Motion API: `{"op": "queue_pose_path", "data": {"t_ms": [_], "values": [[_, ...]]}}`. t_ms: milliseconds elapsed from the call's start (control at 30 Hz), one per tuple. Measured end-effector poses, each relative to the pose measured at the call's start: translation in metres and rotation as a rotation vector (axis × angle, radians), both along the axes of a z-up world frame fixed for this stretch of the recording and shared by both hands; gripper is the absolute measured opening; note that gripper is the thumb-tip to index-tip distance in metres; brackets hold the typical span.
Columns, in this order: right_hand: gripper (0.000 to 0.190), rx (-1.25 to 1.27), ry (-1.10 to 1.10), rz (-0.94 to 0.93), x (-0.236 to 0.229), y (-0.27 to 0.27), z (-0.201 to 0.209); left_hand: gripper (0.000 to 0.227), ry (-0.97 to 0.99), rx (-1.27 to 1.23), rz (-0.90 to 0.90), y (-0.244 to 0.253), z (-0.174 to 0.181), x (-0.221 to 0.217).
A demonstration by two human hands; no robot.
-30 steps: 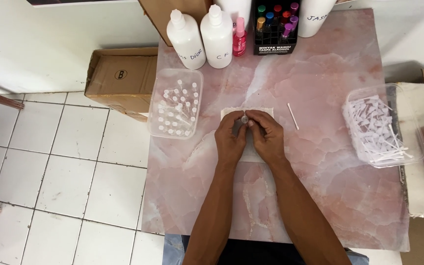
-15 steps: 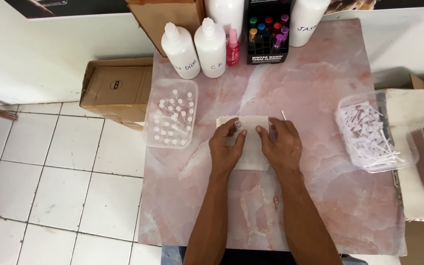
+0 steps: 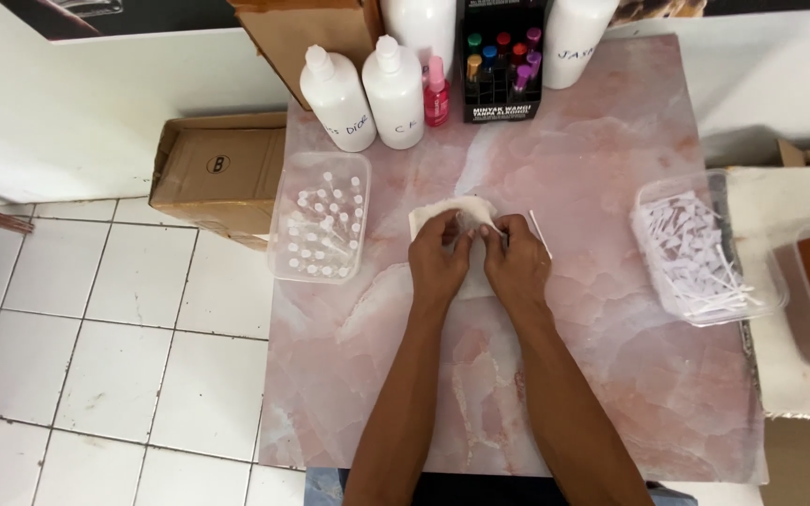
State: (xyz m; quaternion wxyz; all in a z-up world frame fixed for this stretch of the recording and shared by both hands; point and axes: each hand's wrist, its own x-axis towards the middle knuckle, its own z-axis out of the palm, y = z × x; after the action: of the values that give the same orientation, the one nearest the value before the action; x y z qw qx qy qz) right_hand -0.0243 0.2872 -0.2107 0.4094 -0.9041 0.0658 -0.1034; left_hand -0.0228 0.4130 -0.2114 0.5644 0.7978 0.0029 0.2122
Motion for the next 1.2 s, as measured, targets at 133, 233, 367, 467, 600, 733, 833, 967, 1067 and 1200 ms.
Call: {"op": "queue_pose_path", "data": {"t_ms": [133, 233, 367, 467, 600, 733, 833, 967, 1067, 1200], "values": [[0.018, 0.052, 0.049, -0.031, 0.019, 0.005, 0.021, 0.031, -0.062, -0.026, 0.019, -0.006, -0.006, 0.031], [0.046, 0.037, 0.238, -0.019, 0.039, 0.0, 0.025, 0.035, -0.054, -0.034, 0.0, -0.009, -0.013, 0.049], [0.035, 0.234, 0.329, -0.051, 0.051, -0.008, 0.022, 0.033, -0.105, -0.107, -0.005, -0.011, -0.012, 0.052], [0.032, 0.426, 0.271, -0.074, 0.053, -0.013, 0.015, 0.033, -0.121, -0.121, 0.006, -0.012, -0.017, 0.046], [0.024, 0.755, 0.154, -0.087, 0.038, -0.016, 0.018, 0.035, -0.11, -0.104, -0.014, -0.015, -0.023, 0.031], [0.023, 0.895, 0.065, -0.035, 0.025, -0.022, -0.007, 0.034, -0.077, -0.101, -0.003, -0.017, -0.019, 0.014], [0.036, 0.938, 0.004, 0.019, 0.011, -0.021, -0.003, 0.034, -0.083, -0.073, -0.03, -0.017, -0.021, 0.006], [0.022, 0.718, -0.153, 0.186, 0.012, -0.017, -0.005, 0.034, -0.097, -0.038, -0.059, -0.019, -0.013, 0.004], [0.026, 0.57, -0.217, 0.195, 0.02, -0.013, -0.019, 0.031, -0.116, -0.014, -0.069, -0.017, -0.013, 0.007], [0.012, 0.469, -0.129, 0.116, 0.03, -0.013, -0.027, 0.028, -0.154, 0.009, -0.079, -0.017, -0.016, 0.007]]}}
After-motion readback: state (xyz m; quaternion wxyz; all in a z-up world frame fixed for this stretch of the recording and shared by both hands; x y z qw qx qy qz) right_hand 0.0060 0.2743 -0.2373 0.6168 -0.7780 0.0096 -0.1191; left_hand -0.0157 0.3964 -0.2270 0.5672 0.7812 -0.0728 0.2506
